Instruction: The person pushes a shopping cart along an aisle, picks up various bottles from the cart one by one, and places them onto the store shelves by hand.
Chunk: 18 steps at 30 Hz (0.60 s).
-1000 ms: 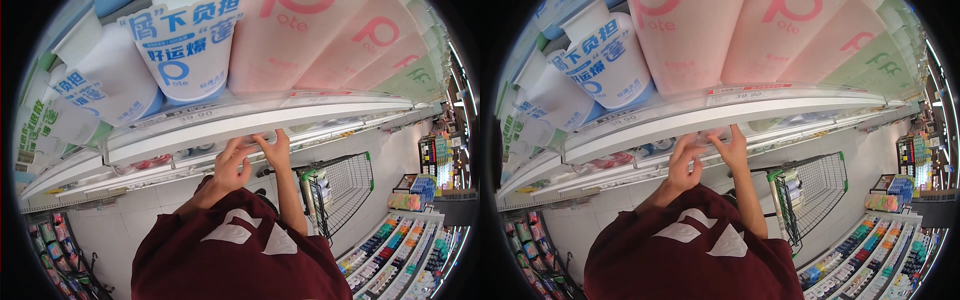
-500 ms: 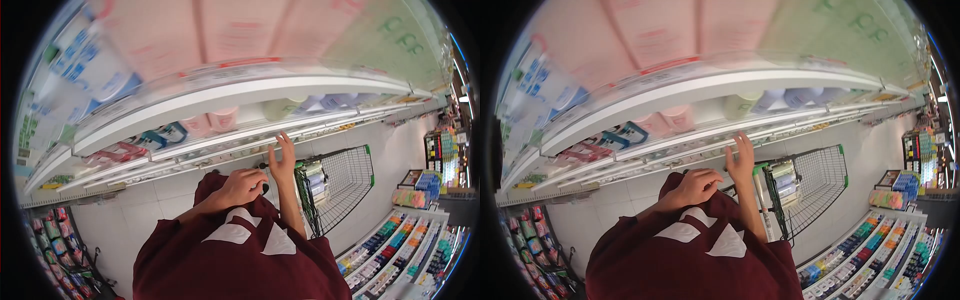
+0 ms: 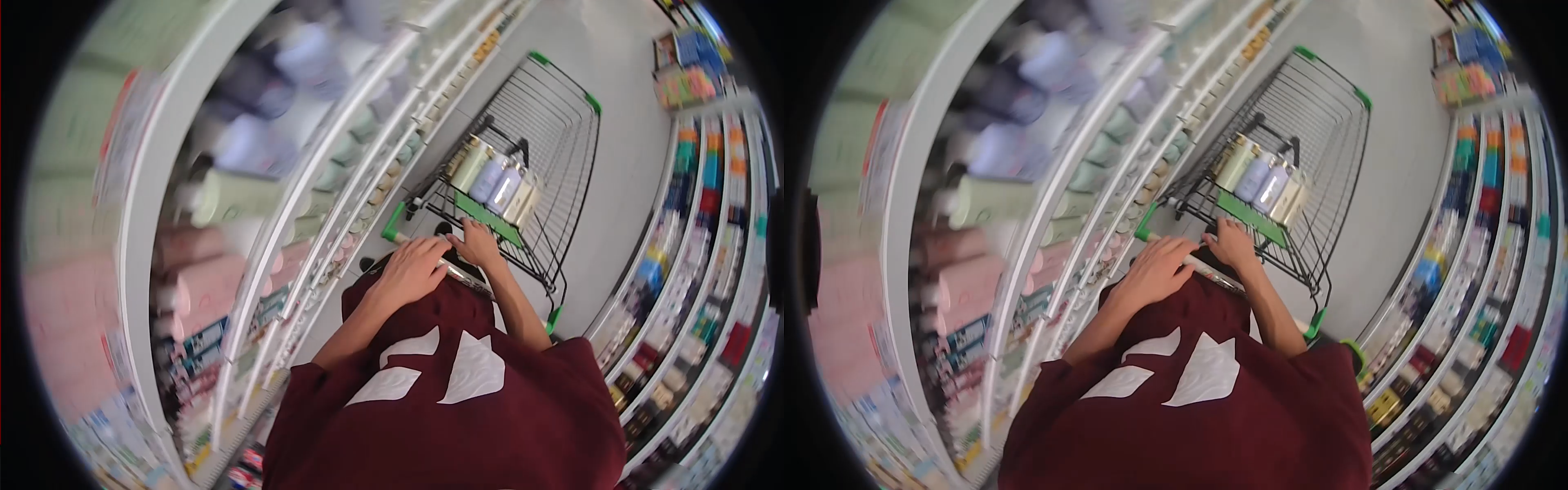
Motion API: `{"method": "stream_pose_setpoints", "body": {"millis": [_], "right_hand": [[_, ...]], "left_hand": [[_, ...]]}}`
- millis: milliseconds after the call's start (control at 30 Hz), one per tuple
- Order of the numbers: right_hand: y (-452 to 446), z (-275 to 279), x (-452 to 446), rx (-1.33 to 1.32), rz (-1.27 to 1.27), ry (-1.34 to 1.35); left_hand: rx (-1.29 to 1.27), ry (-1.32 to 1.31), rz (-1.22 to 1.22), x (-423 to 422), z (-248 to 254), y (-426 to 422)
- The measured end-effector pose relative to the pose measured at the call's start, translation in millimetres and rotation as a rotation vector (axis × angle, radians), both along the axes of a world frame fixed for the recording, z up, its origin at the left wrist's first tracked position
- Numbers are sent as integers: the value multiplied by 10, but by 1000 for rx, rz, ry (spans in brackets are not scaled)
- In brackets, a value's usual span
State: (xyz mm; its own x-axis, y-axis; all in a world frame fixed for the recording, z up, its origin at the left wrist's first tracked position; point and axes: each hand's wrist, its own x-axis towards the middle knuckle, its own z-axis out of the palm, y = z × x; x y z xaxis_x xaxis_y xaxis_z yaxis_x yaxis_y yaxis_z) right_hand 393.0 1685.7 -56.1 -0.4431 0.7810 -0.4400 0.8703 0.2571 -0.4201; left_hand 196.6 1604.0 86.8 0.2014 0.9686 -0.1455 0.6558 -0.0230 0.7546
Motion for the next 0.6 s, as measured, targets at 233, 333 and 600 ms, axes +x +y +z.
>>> {"method": "stream_pose_setpoints", "body": {"millis": [233, 333, 600], "right_hand": [[574, -289, 552, -497, 24, 414], [583, -579, 741, -565, -65, 516], [631, -1421, 827, -575, -106, 171]], "left_hand": [[-66, 94, -62, 574, -1505, 1177], [-482, 449, -153, 642, -1800, 1359], [-879, 484, -267, 746, -1849, 1618]]}}
